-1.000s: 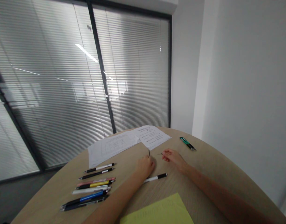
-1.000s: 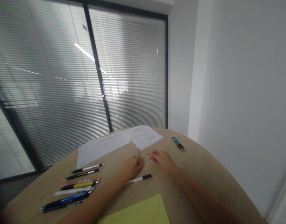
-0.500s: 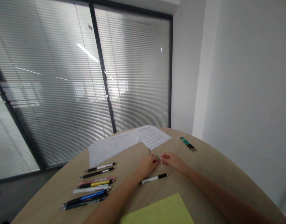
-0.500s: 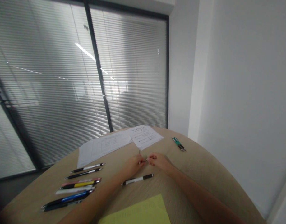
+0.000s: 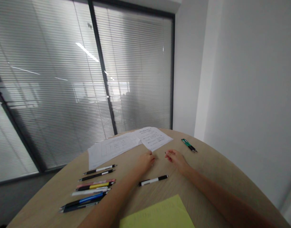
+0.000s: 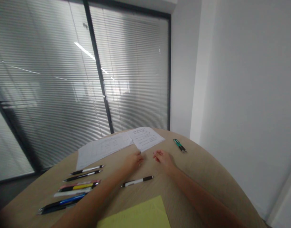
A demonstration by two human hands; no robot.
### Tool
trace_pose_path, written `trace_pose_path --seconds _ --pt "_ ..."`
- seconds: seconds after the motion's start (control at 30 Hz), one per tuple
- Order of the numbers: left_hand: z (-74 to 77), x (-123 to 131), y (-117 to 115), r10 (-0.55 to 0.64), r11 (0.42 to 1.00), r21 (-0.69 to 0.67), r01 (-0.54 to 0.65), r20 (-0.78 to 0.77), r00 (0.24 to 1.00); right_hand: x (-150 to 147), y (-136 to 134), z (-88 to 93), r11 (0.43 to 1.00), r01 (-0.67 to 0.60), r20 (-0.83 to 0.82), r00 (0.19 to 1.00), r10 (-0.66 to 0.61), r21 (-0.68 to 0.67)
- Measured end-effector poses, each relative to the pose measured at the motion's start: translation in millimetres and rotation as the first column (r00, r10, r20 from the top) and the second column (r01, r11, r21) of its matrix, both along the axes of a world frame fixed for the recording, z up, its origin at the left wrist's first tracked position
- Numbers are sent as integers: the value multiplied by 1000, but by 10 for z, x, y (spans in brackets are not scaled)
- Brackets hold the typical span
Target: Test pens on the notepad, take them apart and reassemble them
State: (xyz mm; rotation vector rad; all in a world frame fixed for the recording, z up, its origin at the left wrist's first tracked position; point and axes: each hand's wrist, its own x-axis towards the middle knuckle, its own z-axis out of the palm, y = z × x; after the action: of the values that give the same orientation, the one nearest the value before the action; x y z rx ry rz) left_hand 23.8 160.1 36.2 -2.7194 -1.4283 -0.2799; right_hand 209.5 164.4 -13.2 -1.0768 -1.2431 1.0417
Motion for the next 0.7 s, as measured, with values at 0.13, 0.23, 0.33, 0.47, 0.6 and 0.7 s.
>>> trace_pose_path --seconds 0.13,0.23,0.33,0.47,0.6,0.7 --pt "-36 105 103 -21 1000 -11 21 -74 997 -11 6 0 1000 8 -20 1000 -8 1" --pt "-72 202 149 -25 1000 0 25 -108 994 -13 18 -3 1000 14 0 1000 -14 -1" --pt "-87 272 162 -19 999 30 23 -121 992 -16 43 -17 999 41 48 998 -41 0" --pt "-60 308 138 -35 997 57 42 -125 992 -20 78 -35 995 99 169 981 -100 13" --pt "0 307 76 -41 995 81 51 -112 993 -3 77 -31 984 168 331 926 -181 67" --pt "64 295 32 -38 996 74 46 -111 993 18 45 -7 969 209 455 856 -246 130"
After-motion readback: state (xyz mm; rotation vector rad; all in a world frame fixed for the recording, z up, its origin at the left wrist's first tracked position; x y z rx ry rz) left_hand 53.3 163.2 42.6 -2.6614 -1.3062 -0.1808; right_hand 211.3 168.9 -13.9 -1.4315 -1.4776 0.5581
